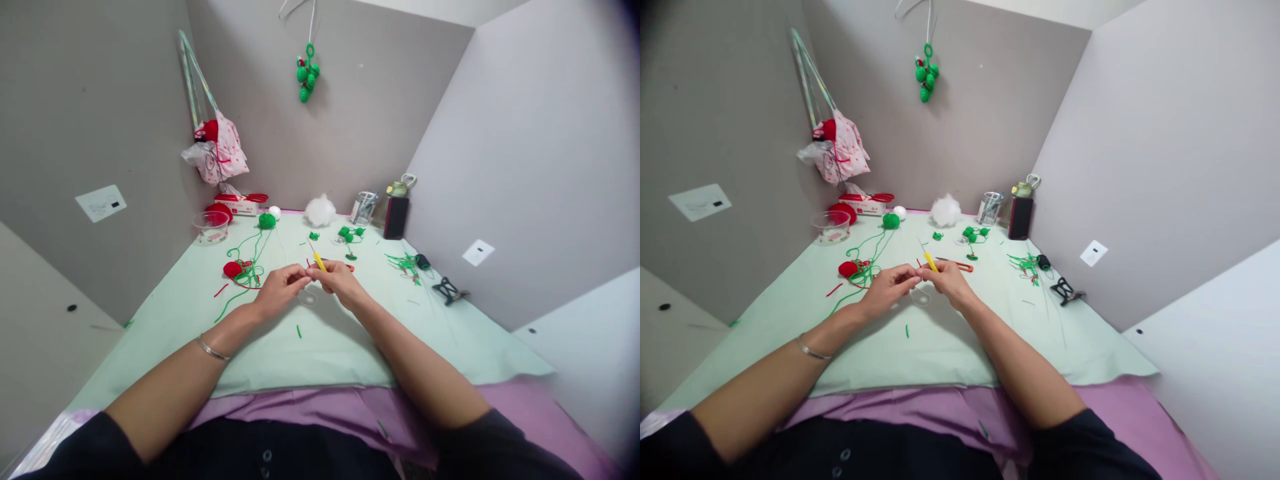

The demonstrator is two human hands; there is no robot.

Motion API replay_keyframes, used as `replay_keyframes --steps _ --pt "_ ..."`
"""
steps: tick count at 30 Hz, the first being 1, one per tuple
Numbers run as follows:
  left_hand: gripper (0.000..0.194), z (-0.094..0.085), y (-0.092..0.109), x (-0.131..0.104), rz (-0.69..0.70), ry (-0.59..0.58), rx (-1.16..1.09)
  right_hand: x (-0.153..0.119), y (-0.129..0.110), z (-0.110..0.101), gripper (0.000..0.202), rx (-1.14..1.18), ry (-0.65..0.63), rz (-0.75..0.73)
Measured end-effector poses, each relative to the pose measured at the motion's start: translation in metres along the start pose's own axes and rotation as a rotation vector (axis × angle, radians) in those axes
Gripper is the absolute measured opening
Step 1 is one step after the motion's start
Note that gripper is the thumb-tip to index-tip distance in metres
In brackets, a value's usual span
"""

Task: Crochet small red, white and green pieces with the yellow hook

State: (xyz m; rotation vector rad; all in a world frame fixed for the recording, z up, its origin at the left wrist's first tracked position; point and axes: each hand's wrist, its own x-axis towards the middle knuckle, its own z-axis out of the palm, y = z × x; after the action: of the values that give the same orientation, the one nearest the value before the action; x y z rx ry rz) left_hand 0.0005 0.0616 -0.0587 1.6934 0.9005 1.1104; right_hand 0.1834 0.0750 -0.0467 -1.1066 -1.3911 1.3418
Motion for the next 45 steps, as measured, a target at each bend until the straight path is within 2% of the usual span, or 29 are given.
replay_keyframes --steps 4,8,15,22,26,30,35,45 --pt "0.023 -0.001 0.000 0.000 0.004 -0.035 0.054 0.000 -0.006 -0.004 0.048 0.095 0.036 -0.047" --pt "0.022 -0.003 -0.004 0.002 0.026 -0.051 0.108 -0.002 -0.013 -0.010 0.053 0.150 0.001 -0.040" --pt "0.017 -0.013 -0.011 0.006 0.182 0.169 0.214 0.000 -0.008 -0.012 0.043 0.087 -0.105 0.067" --pt "0.009 -0.011 -0.011 0.006 0.283 0.226 0.243 -0.003 -0.005 -0.006 0.037 0.014 -0.256 0.129" --pt "0.008 -0.011 -0.010 0.005 0.293 0.307 0.234 -0.004 -0.008 -0.005 0.039 0.050 -0.236 0.107" --pt "0.021 -0.010 -0.005 0.001 0.280 0.262 0.213 -0.005 -0.011 -0.005 0.039 0.100 -0.175 0.051" --pt "0.016 -0.004 -0.004 -0.001 0.227 0.172 0.150 -0.007 -0.013 -0.001 0.040 0.109 -0.137 0.001" --pt "0.022 -0.003 -0.004 0.005 0.045 0.179 -0.016 -0.006 -0.010 0.003 0.037 0.069 -0.036 -0.064"
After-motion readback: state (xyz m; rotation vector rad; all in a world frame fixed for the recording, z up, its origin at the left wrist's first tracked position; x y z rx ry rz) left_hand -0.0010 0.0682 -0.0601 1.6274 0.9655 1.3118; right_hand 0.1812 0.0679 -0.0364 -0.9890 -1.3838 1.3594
